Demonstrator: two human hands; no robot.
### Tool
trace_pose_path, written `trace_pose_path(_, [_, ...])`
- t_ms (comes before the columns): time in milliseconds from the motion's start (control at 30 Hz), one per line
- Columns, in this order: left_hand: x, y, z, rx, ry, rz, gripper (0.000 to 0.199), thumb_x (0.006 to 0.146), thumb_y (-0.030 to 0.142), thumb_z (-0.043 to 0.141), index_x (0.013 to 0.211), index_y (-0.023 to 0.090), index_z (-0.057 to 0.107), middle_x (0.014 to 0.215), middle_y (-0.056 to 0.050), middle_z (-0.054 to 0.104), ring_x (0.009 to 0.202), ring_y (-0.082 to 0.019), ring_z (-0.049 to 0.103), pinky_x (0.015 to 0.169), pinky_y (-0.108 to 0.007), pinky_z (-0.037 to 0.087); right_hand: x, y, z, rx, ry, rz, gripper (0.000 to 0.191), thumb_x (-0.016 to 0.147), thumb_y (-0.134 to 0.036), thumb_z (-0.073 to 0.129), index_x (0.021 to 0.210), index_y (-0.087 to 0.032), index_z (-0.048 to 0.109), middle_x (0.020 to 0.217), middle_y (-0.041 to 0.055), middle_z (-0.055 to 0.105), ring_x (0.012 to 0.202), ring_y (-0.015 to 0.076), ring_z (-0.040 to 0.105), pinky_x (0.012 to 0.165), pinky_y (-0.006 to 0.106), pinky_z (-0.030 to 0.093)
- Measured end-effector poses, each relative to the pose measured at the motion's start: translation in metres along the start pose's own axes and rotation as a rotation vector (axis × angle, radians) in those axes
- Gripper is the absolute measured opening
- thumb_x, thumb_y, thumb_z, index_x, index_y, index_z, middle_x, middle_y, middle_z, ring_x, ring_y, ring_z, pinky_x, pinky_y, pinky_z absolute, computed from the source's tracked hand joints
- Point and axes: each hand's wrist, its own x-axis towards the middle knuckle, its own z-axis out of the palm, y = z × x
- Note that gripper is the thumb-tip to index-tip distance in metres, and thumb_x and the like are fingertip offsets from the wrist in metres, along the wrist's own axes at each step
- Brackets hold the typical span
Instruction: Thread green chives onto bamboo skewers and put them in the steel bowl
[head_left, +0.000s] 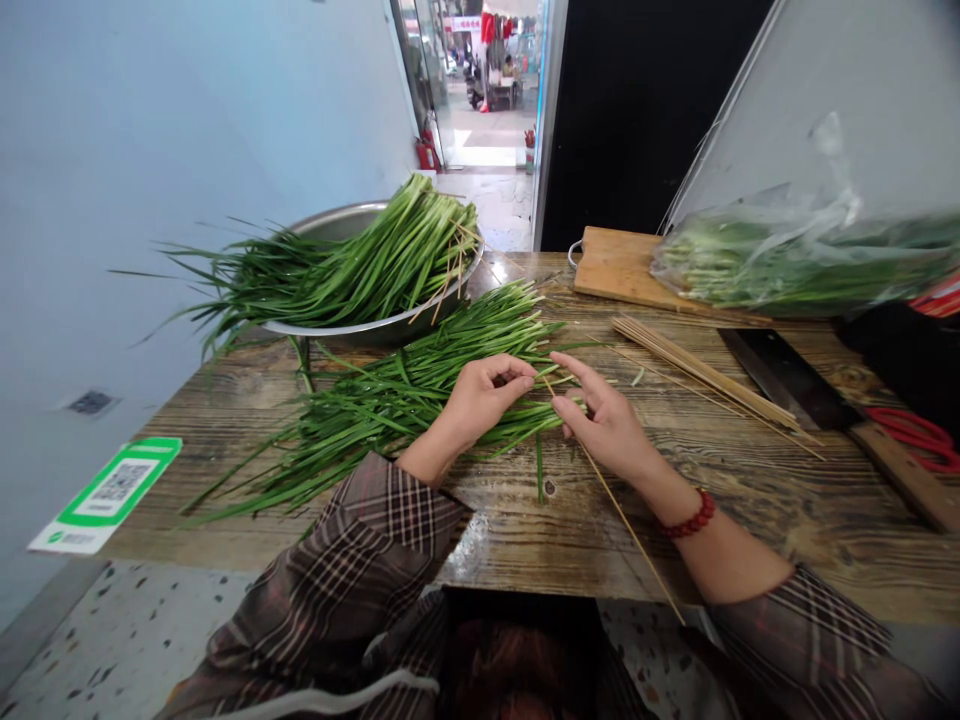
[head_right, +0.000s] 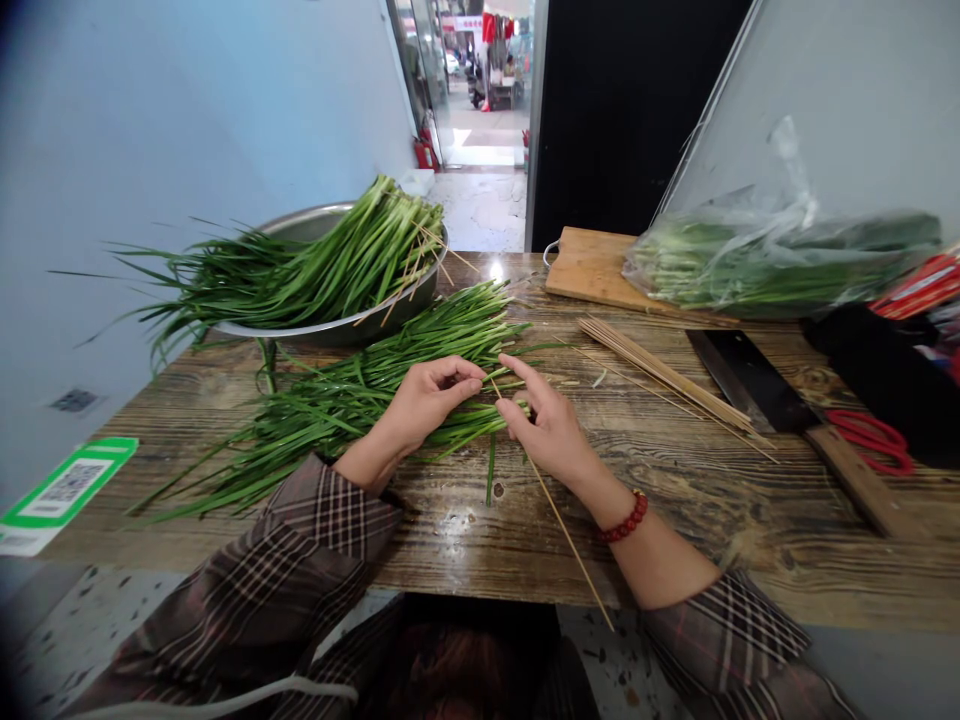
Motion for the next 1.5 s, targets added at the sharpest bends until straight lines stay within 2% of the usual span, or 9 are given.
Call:
trace_pose_path(400, [0.000, 0.000, 0.000, -0.025, -0.030, -0.009, 0.012, 0.077, 0.023, 0.067, 0.080, 0.013, 0.072, 0.074, -0.002, 0.067, 0.067, -0.012, 0.055, 0.066, -0.023, 0.040, 0.000, -0.001, -0.001, -0.046, -0.001, -0.045, 0.053, 0.090, -0.026, 0.052, 0.142, -0.021, 0.042, 0.063, -0.0048, 0.055, 0.056, 0.0123, 0.053, 0.058, 0.028, 0.044])
trace_pose_path(800, [0.001, -0.003, -0.002, 0.229, -0.047, 0.255, 0.011, 0.083, 0.018, 0.061, 0.078, 0.014, 0.071, 0.072, -0.002, 0.062, 0.069, -0.012, 0.055, 0.066, -0.025, 0.040, 0.001, 0.002, -0.002, -0.109, 0.009, -0.037, 0.053, 0.091, -0.029, 0.052, 0.142, -0.022, 0.041, 0.061, -0.0052, 0.055, 0.052, 0.0127, 0.053, 0.055, 0.028, 0.044])
trace_pose_path(1000, [0.002, -0.005, 0.000, 0.255, -0.089, 0.306, 0.011, 0.083, 0.015, 0.060, 0.077, 0.015, 0.070, 0.073, -0.003, 0.064, 0.073, -0.014, 0.058, 0.070, -0.026, 0.044, 0.000, 0.004, -0.002, -0.099, -0.006, -0.028, 0.051, 0.091, -0.030, 0.051, 0.141, -0.023, 0.041, 0.060, -0.0053, 0.055, 0.052, 0.0130, 0.054, 0.055, 0.028, 0.044])
trace_pose_path(1100, [0.000, -0.006, 0.003, 0.255, -0.133, 0.321, 0.011, 0.083, 0.015, 0.060, 0.078, 0.015, 0.070, 0.076, -0.004, 0.066, 0.076, -0.015, 0.060, 0.074, -0.027, 0.046, 0.001, 0.004, -0.002, -0.088, 0.005, -0.012, 0.046, 0.090, -0.031, 0.052, 0.135, -0.022, 0.044, 0.063, -0.0049, 0.057, 0.054, 0.0131, 0.057, 0.057, 0.028, 0.046])
trace_pose_path(1267, [-0.001, -0.004, 0.001, 0.243, -0.282, 0.304, 0.017, 0.088, 0.019, 0.055, 0.086, 0.015, 0.072, 0.084, -0.006, 0.068, 0.081, -0.016, 0.062, 0.077, -0.028, 0.049, 0.004, 0.006, -0.004, -0.148, 0.011, 0.058, 0.031, 0.089, -0.035, 0.055, 0.114, -0.019, 0.053, 0.058, -0.0044, 0.060, 0.052, 0.0132, 0.056, 0.055, 0.027, 0.043])
trace_pose_path(1333, [0.002, -0.005, -0.003, 0.268, -0.261, 0.299, 0.019, 0.089, 0.021, 0.054, 0.090, 0.015, 0.073, 0.088, -0.007, 0.069, 0.084, -0.017, 0.064, 0.079, -0.029, 0.050, 0.005, 0.009, -0.005, -0.170, 0.003, 0.078, 0.026, 0.087, -0.037, 0.056, 0.107, -0.019, 0.055, 0.057, -0.0043, 0.060, 0.049, 0.0130, 0.055, 0.053, 0.026, 0.041])
trace_pose_path(1433, [0.009, -0.012, -0.009, 0.376, -0.118, 0.278, 0.020, 0.088, 0.018, 0.054, 0.094, 0.015, 0.073, 0.092, -0.008, 0.070, 0.089, -0.018, 0.064, 0.083, -0.032, 0.050, 0.006, 0.013, -0.005, -0.179, 0.019, 0.099, 0.023, 0.085, -0.038, 0.058, 0.100, -0.020, 0.057, 0.058, -0.0036, 0.061, 0.049, 0.0131, 0.055, 0.052, 0.026, 0.040])
trace_pose_path(1500, [0.012, -0.020, -0.011, 0.468, -0.078, 0.257, 0.020, 0.087, 0.014, 0.054, 0.095, 0.015, 0.072, 0.094, -0.008, 0.071, 0.090, -0.018, 0.064, 0.085, -0.033, 0.050, 0.007, 0.016, -0.005, -0.173, 0.020, 0.099, 0.022, 0.085, -0.038, 0.058, 0.098, -0.020, 0.057, 0.061, -0.0027, 0.062, 0.051, 0.0135, 0.058, 0.052, 0.025, 0.041])
